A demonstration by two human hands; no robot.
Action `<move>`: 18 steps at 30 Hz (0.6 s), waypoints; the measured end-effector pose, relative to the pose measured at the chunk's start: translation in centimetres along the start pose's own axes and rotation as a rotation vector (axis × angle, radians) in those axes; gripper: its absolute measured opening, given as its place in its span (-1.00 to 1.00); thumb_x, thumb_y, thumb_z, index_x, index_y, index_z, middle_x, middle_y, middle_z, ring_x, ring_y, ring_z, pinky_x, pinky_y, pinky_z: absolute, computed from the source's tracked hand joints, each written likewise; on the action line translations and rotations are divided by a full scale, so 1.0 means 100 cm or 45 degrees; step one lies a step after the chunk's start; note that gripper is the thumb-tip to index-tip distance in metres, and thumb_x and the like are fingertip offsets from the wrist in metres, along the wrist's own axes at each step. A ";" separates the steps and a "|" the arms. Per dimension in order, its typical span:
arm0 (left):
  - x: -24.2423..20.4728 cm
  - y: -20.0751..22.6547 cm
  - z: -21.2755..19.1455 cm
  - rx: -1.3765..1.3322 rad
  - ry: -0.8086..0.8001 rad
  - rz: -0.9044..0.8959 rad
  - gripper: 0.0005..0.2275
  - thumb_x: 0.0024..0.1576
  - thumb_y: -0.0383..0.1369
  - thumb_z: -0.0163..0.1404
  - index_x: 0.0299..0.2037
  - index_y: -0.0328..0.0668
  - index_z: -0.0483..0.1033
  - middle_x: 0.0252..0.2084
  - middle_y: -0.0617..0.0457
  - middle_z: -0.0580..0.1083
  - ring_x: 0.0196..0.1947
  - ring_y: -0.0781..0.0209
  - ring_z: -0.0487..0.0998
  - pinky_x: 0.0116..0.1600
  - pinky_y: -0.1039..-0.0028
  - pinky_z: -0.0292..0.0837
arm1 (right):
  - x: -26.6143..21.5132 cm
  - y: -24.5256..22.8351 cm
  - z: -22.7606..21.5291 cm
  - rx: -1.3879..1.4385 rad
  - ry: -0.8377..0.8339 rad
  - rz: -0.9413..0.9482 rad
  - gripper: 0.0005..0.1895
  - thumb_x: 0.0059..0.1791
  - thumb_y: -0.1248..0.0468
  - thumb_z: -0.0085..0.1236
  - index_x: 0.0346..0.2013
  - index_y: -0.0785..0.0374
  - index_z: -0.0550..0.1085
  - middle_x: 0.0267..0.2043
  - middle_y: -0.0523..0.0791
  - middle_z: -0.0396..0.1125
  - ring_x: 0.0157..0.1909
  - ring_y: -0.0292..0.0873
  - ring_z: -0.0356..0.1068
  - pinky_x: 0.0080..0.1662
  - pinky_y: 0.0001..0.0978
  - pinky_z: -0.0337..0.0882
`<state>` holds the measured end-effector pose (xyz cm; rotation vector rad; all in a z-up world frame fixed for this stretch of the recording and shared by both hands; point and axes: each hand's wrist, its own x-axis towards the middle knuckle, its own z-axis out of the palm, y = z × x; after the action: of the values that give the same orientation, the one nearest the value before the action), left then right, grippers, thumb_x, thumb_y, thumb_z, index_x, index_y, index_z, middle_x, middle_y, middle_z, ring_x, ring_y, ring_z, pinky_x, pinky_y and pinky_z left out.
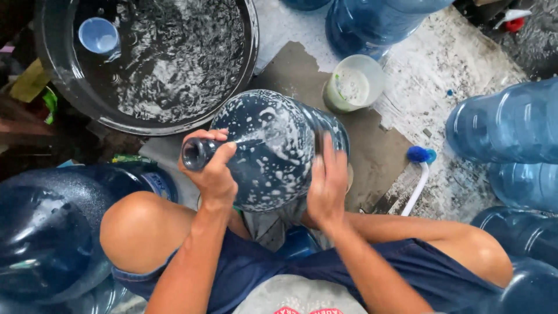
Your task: The person scrubs the exterior of a large blue water dispenser bottle using a small brush and soapy water. They rotate the bottle to clean different sides and dip the brush into a nearby container of soapy water as needed.
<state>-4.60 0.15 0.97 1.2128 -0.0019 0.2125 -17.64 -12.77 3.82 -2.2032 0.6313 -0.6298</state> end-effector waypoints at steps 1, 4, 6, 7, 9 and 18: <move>-0.003 0.002 -0.001 0.005 -0.003 -0.003 -0.70 -0.33 -0.72 0.14 -0.47 -0.33 0.31 -0.56 -0.09 0.38 -0.38 0.07 0.53 -0.09 0.35 0.42 | 0.026 0.029 0.008 0.002 0.000 0.006 -0.53 0.10 0.25 -0.31 0.31 0.29 0.14 -0.28 0.06 0.08 -0.22 0.19 0.18 -0.04 -0.29 0.20; -0.002 0.010 0.001 0.045 -0.104 0.058 -0.72 -0.32 -0.71 0.13 -0.47 -0.35 0.31 -0.56 -0.10 0.39 -0.38 0.06 0.54 -0.12 0.38 0.42 | 0.107 0.085 0.033 -0.167 -0.383 -0.252 -0.58 0.08 0.15 -0.31 0.13 0.22 0.37 -0.34 0.12 0.27 -0.21 0.18 0.27 -0.13 -0.10 0.23; -0.007 0.013 0.007 0.031 -0.148 0.098 -0.72 -0.32 -0.73 0.12 -0.46 -0.41 0.32 -0.57 -0.14 0.40 -0.39 0.02 0.54 -0.11 0.35 0.41 | 0.147 0.087 0.041 0.205 -0.825 -0.182 -0.64 -0.02 0.05 -0.19 -0.10 0.04 0.52 -0.12 0.01 0.40 -0.01 0.06 0.35 -0.03 -0.13 0.28; -0.005 0.011 0.004 0.026 -0.151 0.099 -0.72 -0.32 -0.73 0.12 -0.46 -0.41 0.32 -0.57 -0.14 0.40 -0.39 0.02 0.54 -0.11 0.35 0.41 | 0.141 0.075 0.031 0.202 -0.820 -0.184 -0.64 -0.02 0.05 -0.19 -0.10 0.04 0.52 -0.12 0.01 0.40 -0.01 0.06 0.35 -0.03 -0.13 0.28; 0.000 0.007 -0.003 0.070 -0.048 0.102 -0.72 -0.34 -0.73 0.11 -0.46 -0.38 0.34 -0.58 -0.11 0.40 -0.42 0.03 0.54 -0.15 0.35 0.42 | 0.128 0.050 0.014 0.231 -0.769 -0.226 -0.61 0.01 0.07 -0.21 -0.03 0.10 0.49 -0.16 -0.05 0.43 -0.10 -0.06 0.43 -0.07 -0.26 0.34; 0.006 -0.011 -0.006 0.012 0.024 0.052 -0.69 -0.37 -0.74 0.13 -0.48 -0.33 0.30 -0.59 -0.11 0.36 -0.41 0.03 0.54 -0.14 0.35 0.43 | -0.040 0.068 0.000 -0.729 0.005 -0.284 -0.54 0.02 0.29 -0.15 0.18 0.45 0.26 -0.44 0.11 0.25 -0.42 0.11 0.25 -0.32 -0.09 0.30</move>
<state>-3.90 0.47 -0.22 1.2208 -0.0095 0.2596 -22.29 -14.45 -2.32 -2.8365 0.6269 -0.6182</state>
